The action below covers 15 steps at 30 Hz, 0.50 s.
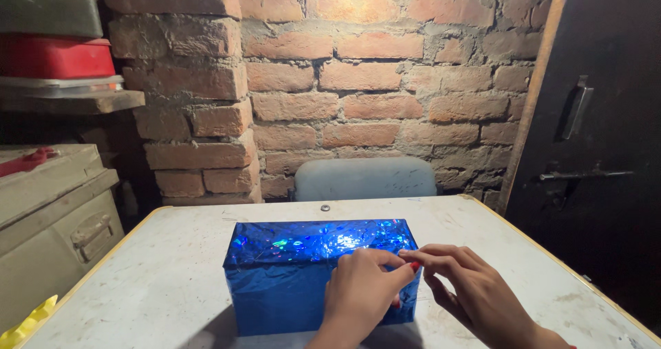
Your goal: The person wraps a rectangular box with blue wrapping paper on a white table. They fold the paper edges, smooth the surface, and secure the folds with clear adhesive tape. The wrapped box is rotated to seal multiple sides.
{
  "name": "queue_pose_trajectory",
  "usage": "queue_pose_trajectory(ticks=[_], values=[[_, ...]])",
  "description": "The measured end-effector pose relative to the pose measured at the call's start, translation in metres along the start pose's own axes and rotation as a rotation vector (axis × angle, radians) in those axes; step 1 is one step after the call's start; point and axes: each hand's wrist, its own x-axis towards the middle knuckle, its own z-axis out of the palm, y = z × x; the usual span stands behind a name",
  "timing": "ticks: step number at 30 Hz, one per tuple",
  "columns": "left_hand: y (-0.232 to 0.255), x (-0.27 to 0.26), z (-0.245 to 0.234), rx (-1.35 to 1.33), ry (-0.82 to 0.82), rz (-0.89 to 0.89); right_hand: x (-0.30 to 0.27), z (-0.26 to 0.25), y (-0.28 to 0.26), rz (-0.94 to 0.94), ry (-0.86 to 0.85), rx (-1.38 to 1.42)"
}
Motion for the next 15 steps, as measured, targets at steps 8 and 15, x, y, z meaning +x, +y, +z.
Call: queue_pose_trajectory(ticks=[8,15], values=[[-0.001,0.006,0.006,-0.242,0.062,-0.032,-0.001,0.000,0.000,-0.073,0.073,-0.036],[-0.017,0.005,0.028,-0.612,0.198,0.029,-0.011,0.010,-0.003,0.016,0.191,-0.099]])
